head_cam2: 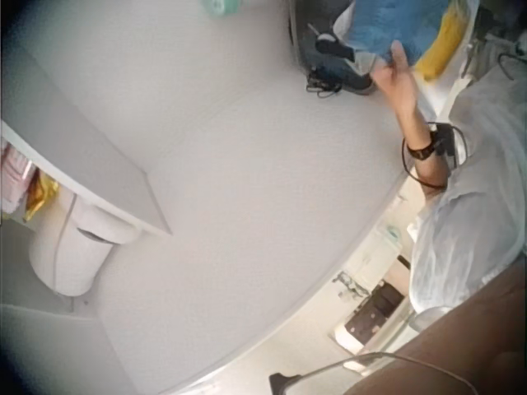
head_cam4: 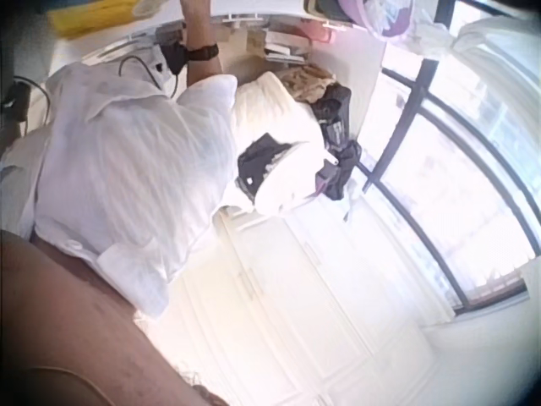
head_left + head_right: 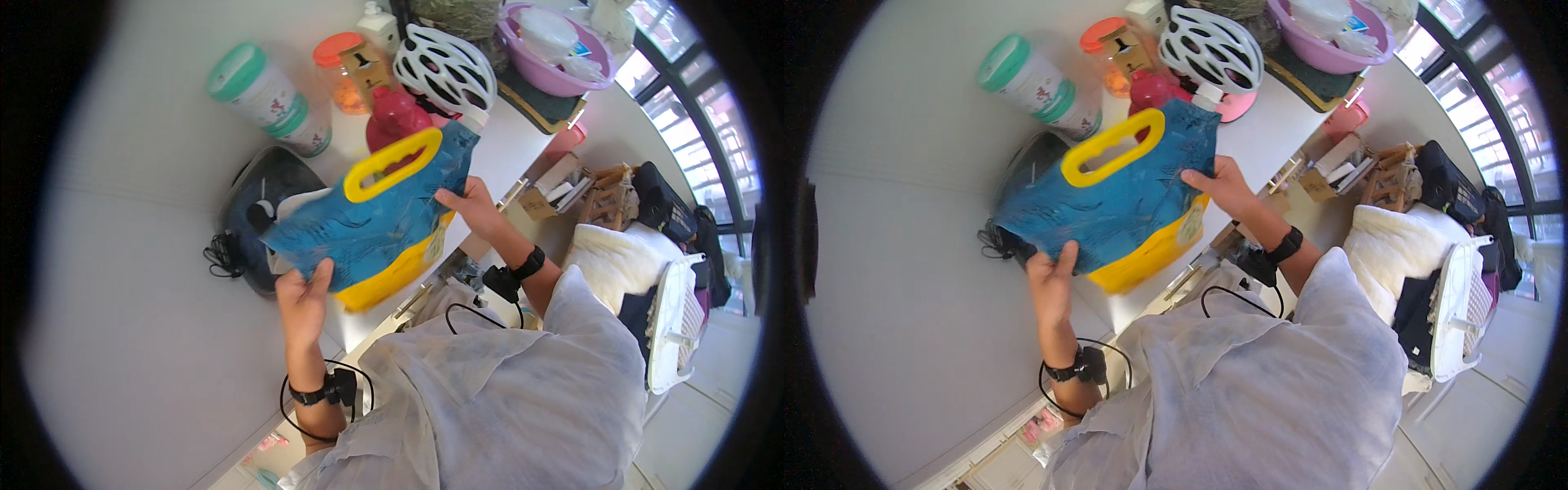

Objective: The person wrings out a cloth in a bucket of water and then uses it to wipe down various white cabinet doors and a countertop surface.

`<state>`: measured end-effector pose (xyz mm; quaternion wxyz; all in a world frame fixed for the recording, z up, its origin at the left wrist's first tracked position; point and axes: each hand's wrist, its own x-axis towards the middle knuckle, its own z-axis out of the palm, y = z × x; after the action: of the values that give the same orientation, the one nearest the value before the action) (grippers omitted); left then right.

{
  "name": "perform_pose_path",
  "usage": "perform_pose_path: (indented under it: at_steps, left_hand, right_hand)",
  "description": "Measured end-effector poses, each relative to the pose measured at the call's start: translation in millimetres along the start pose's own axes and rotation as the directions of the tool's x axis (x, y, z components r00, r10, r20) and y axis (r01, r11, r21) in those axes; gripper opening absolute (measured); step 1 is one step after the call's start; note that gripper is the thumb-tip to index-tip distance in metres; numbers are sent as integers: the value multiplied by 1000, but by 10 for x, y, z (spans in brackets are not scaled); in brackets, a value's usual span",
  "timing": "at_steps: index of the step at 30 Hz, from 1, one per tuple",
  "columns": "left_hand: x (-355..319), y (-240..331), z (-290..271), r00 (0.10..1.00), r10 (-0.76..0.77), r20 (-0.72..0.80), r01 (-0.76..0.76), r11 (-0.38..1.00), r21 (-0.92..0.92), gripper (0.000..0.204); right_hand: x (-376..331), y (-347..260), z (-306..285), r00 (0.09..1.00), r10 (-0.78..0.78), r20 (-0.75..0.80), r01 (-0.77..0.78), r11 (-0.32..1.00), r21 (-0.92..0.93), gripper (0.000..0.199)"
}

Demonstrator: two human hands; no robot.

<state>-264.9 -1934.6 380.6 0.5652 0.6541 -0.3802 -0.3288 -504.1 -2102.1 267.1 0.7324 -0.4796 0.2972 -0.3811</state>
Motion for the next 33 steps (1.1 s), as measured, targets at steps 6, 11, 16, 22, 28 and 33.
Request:
perform_pose_path:
  at_steps: [6, 11, 16, 22, 28, 33]
  left_hand:
    - [305, -643, 577, 942, -302, 144, 270, 940, 207, 17]
    - [685, -833, 943, 954, -184, 235, 91, 929, 358, 16]
    - [693, -979, 968, 973, -43, 228, -4, 979, 203, 24]
    - [385, -940, 921, 983, 171, -67, -154, 967, 204, 30]
    - [210, -1012, 463, 922, 380, 80, -343, 700, 627, 45]
    - [401, -1229, 242, 940, 340, 31, -183, 423, 887, 65]
  right_hand:
    - [146, -33, -651, 980, -116, -160, 73, 965, -253, 16]
    - [497, -59, -1104, 951, -231, -204, 109, 871, -480, 22]
    - [513, 103, -1132, 916, -255, -309, 46, 834, -550, 39]
    - [60, 613, -1294, 729, -395, -558, -60, 776, -628, 29]
    - [-379, 880, -564, 961, -217, -175, 30, 703, -710, 7]
    - [-230, 569, 252, 941, -182, 284, 321, 745, -584, 14]
